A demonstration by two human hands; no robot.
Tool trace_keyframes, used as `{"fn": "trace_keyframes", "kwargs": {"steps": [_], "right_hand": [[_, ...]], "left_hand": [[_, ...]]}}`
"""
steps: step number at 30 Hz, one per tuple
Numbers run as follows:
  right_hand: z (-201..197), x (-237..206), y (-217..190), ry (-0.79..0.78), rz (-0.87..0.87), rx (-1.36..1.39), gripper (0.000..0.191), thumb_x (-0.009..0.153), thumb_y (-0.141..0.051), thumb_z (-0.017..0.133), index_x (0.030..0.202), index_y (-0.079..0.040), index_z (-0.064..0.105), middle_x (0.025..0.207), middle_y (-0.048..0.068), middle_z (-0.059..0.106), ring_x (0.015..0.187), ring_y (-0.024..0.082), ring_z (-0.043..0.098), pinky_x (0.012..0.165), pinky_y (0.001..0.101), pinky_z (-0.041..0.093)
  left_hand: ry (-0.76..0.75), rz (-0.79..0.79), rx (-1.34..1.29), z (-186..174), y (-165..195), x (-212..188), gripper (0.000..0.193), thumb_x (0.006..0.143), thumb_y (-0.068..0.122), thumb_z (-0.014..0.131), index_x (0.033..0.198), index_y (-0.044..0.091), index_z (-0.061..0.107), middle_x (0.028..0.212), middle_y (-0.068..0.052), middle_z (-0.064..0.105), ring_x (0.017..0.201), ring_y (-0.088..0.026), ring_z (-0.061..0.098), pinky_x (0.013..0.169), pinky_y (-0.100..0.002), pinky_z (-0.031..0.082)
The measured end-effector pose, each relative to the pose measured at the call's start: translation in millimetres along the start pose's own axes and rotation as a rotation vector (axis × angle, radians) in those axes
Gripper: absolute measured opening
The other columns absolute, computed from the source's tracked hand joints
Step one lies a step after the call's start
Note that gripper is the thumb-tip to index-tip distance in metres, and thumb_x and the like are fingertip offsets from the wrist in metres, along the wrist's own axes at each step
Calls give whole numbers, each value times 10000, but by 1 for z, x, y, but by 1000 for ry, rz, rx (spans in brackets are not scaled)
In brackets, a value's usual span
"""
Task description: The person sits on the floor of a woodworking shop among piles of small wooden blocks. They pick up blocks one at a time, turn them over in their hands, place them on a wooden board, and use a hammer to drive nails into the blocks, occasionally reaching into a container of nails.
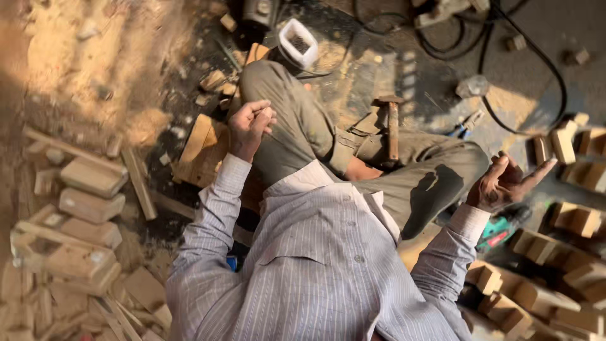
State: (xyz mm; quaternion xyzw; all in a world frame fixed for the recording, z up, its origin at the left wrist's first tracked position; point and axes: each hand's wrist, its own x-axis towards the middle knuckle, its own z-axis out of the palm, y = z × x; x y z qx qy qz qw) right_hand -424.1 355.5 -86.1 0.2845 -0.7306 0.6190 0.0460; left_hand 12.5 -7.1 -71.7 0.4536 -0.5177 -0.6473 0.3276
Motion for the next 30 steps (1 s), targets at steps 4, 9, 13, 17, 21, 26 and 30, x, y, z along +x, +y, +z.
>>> {"fn": "trace_keyframes", "kwargs": {"steps": [4,9,13,17,21,26,30], "right_hand": [[104,8,-2,-304,102,251,673,1221,7,612,1724,-102,179,1046,162,760,833,163,631,804,278,530],[183,-8,-21,-624,214,397,716,1185,-9,622,1738,-162,194,1002,99,730,801,130,624,765,252,521],[200,-24,-32,-667,-34,-287,708,1080,-53,691,1701,-122,358,944,72,740,807,126,654,771,275,524],[203,-30,-37,-707,-166,-391,677,1063,-83,686,1660,-51,370,879,77,770,867,131,713,991,326,544],[203,-35,-42,-725,-16,-446,679,1084,-167,701,1657,-30,364,885,78,736,798,145,662,858,300,550],[208,-45,-54,-730,0,-486,729,1071,-205,679,1697,-30,349,845,57,718,743,141,632,770,294,506],[216,-53,-65,-707,-137,-681,694,1087,-265,717,1644,-15,388,802,121,690,728,209,621,739,325,496]], "left_hand": [[326,111,88,-91,-27,-24,359,973,219,684,1257,0,666,1044,-85,759,861,-144,727,734,-294,590],[770,160,471,-185,-64,-68,296,941,166,691,1206,36,711,1043,-105,775,933,-208,752,853,-368,611],[1022,-16,608,-237,-77,-116,336,929,152,696,1249,51,665,1083,-117,747,951,-242,722,847,-396,597],[1247,-119,584,-283,-74,-141,480,861,179,784,1267,31,577,1179,-189,652,1031,-305,686,847,-398,627],[1352,-371,458,-338,-66,-143,670,876,274,798,1385,38,433,1232,-189,638,1102,-325,686,934,-416,604],[1352,-555,501,-400,-47,-122,692,876,333,771,1370,21,401,1328,-256,548,1116,-369,670,927,-427,643],[1338,-622,604,-432,-32,-104,670,876,490,733,1336,62,499,1305,-245,570,1059,-397,662,849,-504,587]]}}
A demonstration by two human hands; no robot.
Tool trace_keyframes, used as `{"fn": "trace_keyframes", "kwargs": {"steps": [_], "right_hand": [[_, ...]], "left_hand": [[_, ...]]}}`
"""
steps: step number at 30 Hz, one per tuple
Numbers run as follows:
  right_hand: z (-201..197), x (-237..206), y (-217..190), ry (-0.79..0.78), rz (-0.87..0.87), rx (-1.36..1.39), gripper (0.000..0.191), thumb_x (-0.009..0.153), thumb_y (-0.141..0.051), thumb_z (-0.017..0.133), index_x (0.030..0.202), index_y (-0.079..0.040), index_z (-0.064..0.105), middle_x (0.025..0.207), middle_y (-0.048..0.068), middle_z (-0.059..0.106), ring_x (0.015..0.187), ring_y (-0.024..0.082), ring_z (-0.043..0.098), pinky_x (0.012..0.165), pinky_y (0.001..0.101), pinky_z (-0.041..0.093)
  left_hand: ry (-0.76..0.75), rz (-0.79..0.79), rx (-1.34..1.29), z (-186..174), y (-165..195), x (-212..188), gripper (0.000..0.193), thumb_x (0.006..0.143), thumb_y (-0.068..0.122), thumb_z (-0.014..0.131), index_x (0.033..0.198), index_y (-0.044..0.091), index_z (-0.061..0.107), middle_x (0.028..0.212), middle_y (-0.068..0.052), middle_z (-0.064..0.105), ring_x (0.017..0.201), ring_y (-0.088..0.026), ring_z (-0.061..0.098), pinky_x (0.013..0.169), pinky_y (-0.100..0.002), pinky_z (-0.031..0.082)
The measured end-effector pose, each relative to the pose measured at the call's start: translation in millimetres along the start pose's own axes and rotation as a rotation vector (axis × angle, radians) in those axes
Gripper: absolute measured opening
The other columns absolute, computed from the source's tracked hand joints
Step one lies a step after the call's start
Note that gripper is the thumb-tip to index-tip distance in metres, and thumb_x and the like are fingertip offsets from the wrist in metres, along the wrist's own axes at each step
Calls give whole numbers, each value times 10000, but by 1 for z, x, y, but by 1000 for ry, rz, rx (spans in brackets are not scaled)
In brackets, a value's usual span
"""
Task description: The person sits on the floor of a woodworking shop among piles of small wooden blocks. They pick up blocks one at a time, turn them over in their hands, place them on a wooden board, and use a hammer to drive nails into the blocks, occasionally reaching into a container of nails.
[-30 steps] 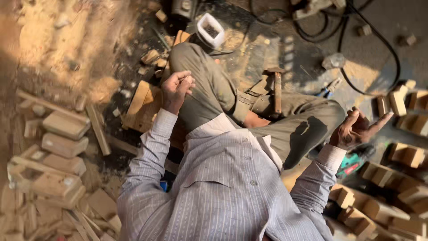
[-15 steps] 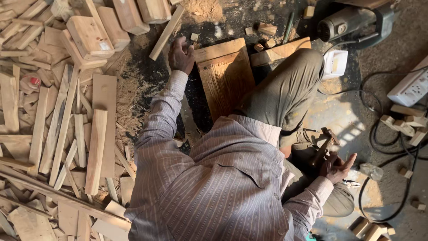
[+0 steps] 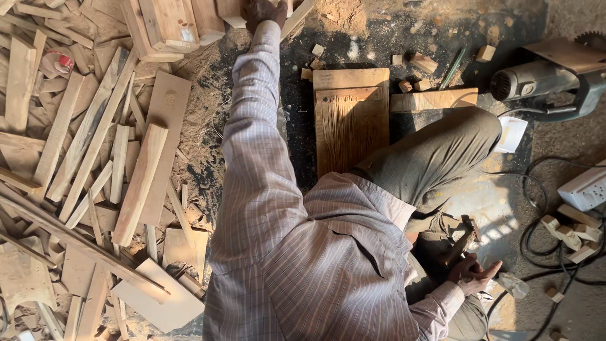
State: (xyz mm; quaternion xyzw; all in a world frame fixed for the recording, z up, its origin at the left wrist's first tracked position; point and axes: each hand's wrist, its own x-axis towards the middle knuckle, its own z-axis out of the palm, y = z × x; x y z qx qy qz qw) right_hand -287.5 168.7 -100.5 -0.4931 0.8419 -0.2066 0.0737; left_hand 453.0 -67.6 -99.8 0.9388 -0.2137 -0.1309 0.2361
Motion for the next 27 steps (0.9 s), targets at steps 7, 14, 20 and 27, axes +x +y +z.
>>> {"fn": "trace_keyframes", "kwargs": {"steps": [7,14,20,27], "right_hand": [[1,-1,-19,-41,2,0,764,1045,-272,688,1686,2,376,810,83,714,728,195,641,763,316,497],[1,1,-12,-38,-14,13,741,1019,-212,707,1644,21,383,807,74,677,742,167,634,734,327,510],[5,9,2,-22,4,49,735,1022,-223,744,1649,1,432,814,101,690,693,186,609,691,318,511],[7,9,8,-31,-2,148,732,1002,-233,727,1631,-5,430,877,94,738,748,210,687,741,344,551]], "left_hand": [[-101,-115,-33,10,9,15,619,896,495,725,1253,6,596,1175,-241,663,947,-362,686,726,-442,558],[-79,-109,-228,24,5,20,607,915,500,716,1169,-50,693,1045,-236,756,835,-328,711,602,-380,529],[-384,-145,-1375,5,-57,-53,639,805,440,770,1289,58,601,983,-177,739,769,-246,737,508,-313,584],[-836,-570,-1458,26,-89,-126,773,880,665,594,1262,-6,624,934,-161,711,666,-210,676,462,-280,491]]}}
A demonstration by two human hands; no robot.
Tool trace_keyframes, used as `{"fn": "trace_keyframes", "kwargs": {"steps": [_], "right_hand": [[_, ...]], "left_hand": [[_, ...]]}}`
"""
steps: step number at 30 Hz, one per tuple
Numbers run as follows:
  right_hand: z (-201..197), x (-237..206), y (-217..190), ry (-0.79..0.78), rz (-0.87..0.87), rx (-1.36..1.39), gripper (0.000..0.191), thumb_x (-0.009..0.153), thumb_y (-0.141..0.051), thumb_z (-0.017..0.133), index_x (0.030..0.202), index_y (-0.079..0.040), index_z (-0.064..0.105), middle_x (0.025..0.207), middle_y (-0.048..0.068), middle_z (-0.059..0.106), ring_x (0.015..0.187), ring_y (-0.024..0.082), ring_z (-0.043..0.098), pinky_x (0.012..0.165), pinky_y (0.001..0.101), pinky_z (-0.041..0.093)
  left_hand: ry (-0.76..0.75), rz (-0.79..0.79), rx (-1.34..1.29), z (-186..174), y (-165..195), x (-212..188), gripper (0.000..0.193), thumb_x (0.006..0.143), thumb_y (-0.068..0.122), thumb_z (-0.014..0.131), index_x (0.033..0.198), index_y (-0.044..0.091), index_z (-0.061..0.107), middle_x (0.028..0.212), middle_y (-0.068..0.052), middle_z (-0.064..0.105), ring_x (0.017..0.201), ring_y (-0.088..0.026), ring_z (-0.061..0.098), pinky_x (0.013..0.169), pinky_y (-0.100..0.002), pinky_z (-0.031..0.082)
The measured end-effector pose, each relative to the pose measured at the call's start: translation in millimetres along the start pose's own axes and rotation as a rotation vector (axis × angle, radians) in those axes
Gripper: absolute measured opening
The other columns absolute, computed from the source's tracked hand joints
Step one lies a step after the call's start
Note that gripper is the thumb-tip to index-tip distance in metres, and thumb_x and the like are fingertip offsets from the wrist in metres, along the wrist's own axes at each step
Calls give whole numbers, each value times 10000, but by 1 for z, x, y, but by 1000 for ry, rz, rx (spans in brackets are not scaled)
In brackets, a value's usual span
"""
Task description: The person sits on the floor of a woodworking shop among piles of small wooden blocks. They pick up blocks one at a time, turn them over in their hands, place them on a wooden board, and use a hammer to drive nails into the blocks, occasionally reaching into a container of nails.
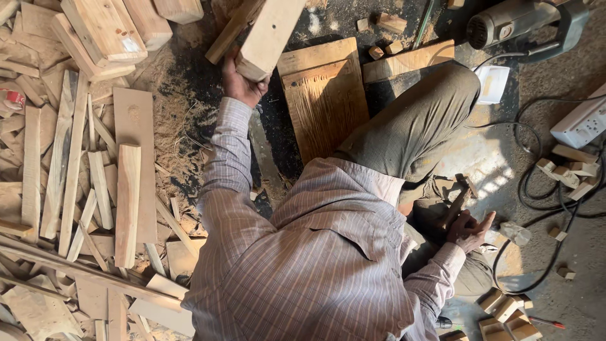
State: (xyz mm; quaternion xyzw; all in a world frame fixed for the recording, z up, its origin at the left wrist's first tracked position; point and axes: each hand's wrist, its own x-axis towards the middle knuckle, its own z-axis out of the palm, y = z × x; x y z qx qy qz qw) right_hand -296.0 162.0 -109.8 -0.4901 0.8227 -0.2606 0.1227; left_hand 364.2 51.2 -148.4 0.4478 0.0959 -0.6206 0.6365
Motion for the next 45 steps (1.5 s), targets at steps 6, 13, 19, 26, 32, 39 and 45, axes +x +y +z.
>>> {"fn": "trace_keyframes", "kwargs": {"steps": [6,13,19,26,32,39,45], "right_hand": [[-8,-3,14,-17,-35,-107,714,1037,-221,726,1636,10,414,904,130,767,787,236,702,804,366,552],[-3,-1,28,-16,34,120,678,1088,-163,688,1672,-42,365,932,139,767,774,213,689,787,343,569],[-9,9,-12,62,-70,824,653,1180,-138,649,1687,-16,256,1173,202,778,1014,255,780,851,389,678],[-24,17,-127,-401,339,1657,882,1013,-523,638,1671,-187,158,1436,187,601,1259,338,663,1040,471,588],[-67,10,-92,-116,-42,1581,1117,886,-528,854,1688,-114,195,1546,161,481,1312,281,555,1097,399,490],[-84,-46,-27,-50,215,1514,1226,796,-416,888,1687,46,184,1679,154,380,1434,267,541,1248,403,454],[-53,-65,-4,71,351,1408,1100,907,-337,828,1709,-28,142,1647,88,428,1452,234,518,1279,377,397]], "left_hand": [[54,-76,-10,0,-14,14,710,805,704,531,1126,84,659,816,-111,697,559,-226,663,372,-275,443],[-4,218,412,38,3,-47,665,810,556,723,1263,98,558,1011,-168,721,694,-227,709,433,-298,522],[-631,455,771,128,-6,-91,769,916,447,793,1480,-16,553,1344,-183,637,1148,-262,697,875,-405,624],[-1140,148,957,222,-118,-130,836,926,418,802,1563,-14,474,1508,-195,587,1368,-247,581,1213,-384,448],[-1126,-526,835,256,-216,-118,824,913,408,717,1540,-86,516,1346,-182,666,1204,-228,624,1084,-341,490],[-1020,-950,1022,279,-276,-88,692,997,445,663,1391,-121,605,1135,-182,675,994,-251,631,813,-349,524],[-1044,-827,917,322,-319,-68,859,918,585,694,1548,66,428,1416,-129,627,1279,-213,661,1035,-365,625]]}}
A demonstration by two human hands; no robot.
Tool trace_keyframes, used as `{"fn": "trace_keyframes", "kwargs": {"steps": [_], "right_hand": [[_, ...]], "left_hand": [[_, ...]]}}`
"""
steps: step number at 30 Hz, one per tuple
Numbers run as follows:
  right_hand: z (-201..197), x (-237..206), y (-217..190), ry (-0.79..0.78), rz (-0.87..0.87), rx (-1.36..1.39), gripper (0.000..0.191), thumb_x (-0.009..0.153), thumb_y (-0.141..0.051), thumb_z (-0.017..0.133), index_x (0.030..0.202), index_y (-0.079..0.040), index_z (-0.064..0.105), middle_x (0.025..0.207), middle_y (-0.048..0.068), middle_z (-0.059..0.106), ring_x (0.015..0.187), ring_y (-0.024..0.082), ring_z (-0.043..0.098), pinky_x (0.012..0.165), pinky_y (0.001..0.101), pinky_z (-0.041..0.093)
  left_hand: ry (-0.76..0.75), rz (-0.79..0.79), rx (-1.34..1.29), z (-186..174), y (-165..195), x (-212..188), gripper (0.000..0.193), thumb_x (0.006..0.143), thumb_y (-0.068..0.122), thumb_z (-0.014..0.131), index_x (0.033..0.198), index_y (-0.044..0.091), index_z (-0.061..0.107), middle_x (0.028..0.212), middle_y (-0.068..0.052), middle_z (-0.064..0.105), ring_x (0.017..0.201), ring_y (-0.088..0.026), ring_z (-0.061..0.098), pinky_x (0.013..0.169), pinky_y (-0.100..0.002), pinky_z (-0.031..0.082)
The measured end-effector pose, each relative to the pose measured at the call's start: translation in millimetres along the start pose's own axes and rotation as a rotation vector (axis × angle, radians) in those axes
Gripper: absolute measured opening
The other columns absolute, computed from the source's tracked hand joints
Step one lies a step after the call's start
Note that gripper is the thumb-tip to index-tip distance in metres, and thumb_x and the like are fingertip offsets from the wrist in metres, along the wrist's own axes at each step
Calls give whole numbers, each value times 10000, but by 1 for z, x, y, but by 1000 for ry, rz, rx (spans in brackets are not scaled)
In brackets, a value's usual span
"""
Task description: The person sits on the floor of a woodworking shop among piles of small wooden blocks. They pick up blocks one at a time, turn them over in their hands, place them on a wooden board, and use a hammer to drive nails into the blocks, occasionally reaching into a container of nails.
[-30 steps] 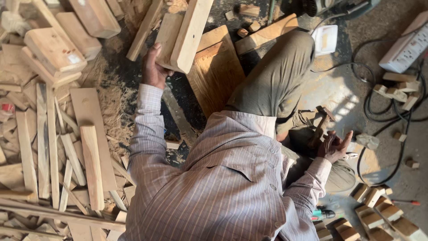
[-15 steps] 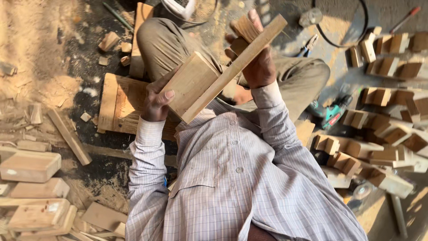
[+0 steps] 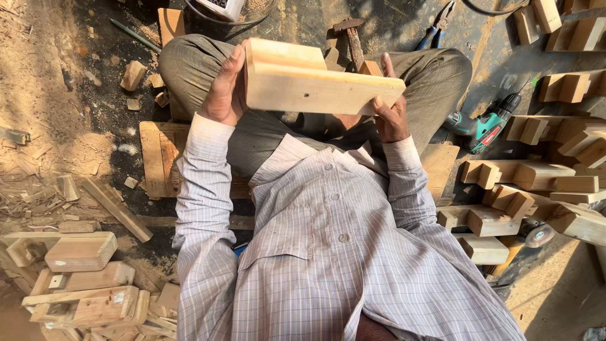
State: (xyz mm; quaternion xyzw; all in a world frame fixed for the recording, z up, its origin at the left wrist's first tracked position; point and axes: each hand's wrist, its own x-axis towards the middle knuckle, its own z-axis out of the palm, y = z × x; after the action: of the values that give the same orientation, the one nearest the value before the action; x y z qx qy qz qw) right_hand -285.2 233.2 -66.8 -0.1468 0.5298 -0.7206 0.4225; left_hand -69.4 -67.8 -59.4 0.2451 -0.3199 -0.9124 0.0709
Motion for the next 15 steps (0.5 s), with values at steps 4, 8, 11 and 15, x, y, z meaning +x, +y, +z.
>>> {"fn": "trace_keyframes", "kwargs": {"steps": [4,8,11,15], "right_hand": [[5,25,30,37,8,-62,890,1080,-275,703,1726,-55,132,1654,44,485,1464,190,520,1263,354,416],[11,50,52,105,199,61,741,1066,-335,634,1643,-99,235,1434,96,572,1185,225,653,931,390,582],[18,59,59,137,254,131,639,1055,-372,635,1552,-85,355,1396,110,595,1141,270,722,898,378,599],[43,67,69,318,290,79,601,986,-394,668,1448,-125,393,1292,77,624,1053,226,725,823,332,583]], "left_hand": [[18,120,297,2,27,52,953,849,632,728,1559,118,355,1390,-116,603,1239,-241,665,847,-464,677],[178,147,447,-1,32,113,953,822,601,822,1518,64,455,1385,-193,613,1274,-316,676,903,-489,701],[296,85,457,-9,20,145,942,763,578,859,1451,55,484,1382,-206,594,1275,-320,647,895,-476,643],[259,209,521,-13,8,187,978,793,501,966,1481,15,469,1483,-234,543,1406,-343,543,1139,-500,492]]}}
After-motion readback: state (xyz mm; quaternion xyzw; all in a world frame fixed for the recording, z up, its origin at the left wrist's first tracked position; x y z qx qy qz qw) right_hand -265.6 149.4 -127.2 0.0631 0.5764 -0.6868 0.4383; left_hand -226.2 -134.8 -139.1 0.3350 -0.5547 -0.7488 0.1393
